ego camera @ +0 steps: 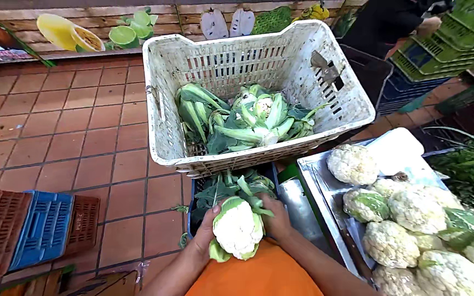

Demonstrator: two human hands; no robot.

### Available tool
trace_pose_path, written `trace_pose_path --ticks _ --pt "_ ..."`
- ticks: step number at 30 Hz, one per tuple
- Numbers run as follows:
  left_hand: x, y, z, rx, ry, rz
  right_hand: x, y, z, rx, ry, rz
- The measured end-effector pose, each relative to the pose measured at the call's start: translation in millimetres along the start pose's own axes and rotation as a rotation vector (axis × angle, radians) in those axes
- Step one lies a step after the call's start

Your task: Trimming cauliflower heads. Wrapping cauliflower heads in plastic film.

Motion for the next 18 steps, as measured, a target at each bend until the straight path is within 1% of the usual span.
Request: trace_pose_path --ticks 2,3,4,5,7,8,9,10,11,12,13,14,15,16,17,18 --pt "-1.7 -2.2 3.2 0.035 -0.043 0.008 10.0 -2.0 -2.9 -0.112 -0.081 -0.164" --pt "-1.7 5.1 3.8 0.063 -0.104 0.021 16.7 -4.7 0.1 -0.212 -0.15 -0.26" --pt "-0.2 18.3 3.6 0.157 -0.198 0.044 21.4 -10.3 7.4 -0.303 -0.213 -0.345" --pt "2.4 31.7 5.2 0.224 -0.243 0.011 23.8 -13.9 13.0 -0.325 -0.267 -0.4" --pt "13.3 49.1 6.5 0.201 -0.206 -0.113 30.2 -5.0 7.8 -0.245 -0.346 -0.472" --pt "10.5 46.2 7.4 0.217 -0.187 0.017 30.4 3.0 -4.0 -0.218 -0.359 -0.511" --pt "8.6 50.7 2.6 0.252 -0.208 0.188 27.6 11.5 -16.9 -0.185 -0.353 -0.526" --pt "15.4 70.2 -5.5 0.245 -0.282 0.194 26.6 22.6 -28.7 -0.125 -0.333 -0.514" --pt "23.7 87.3 -11.0 0.198 -0.382 0.133 26.6 34.1 -36.6 -0.024 -0.292 -0.475" --pt "24.4 85.3 -6.5 0.175 -0.438 0.142 25.3 43.8 -43.0 0.114 -0.249 -0.446" --pt "14.8 60.3 9.2 0.192 -0.382 0.292 21.7 49.9 -49.1 0.278 -0.203 -0.44" --pt "8.1 42.6 18.9 0.209 -0.37 0.375 16.9 53.0 -56.5 0.416 -0.153 -0.47" --pt "4.9 32.5 23.7 0.206 -0.382 0.378 12.5 53.0 -64.8 0.521 -0.106 -0.512" --pt "5.0 27.5 25.9 0.182 -0.389 0.313 9.7 50.4 -71.7 0.6 -0.066 -0.545" --pt "6.8 27.2 26.4 0.174 -0.37 0.182 8.3 45.8 -75.0 0.679 -0.04 -0.556" --pt "12.5 35.6 23.3 0.132 -0.31 -0.003 6.8 40.3 -73.9 0.76 -0.028 -0.54"
Point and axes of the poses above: each hand's wrist, its own x-axis towards the middle knuckle, its own y-axis out of the back of the hand, z = x × y, the point moved 1 cm from there along x, towards the middle knuckle, and after that the axes turned 5 degrees about z, right-handed, at the moved point
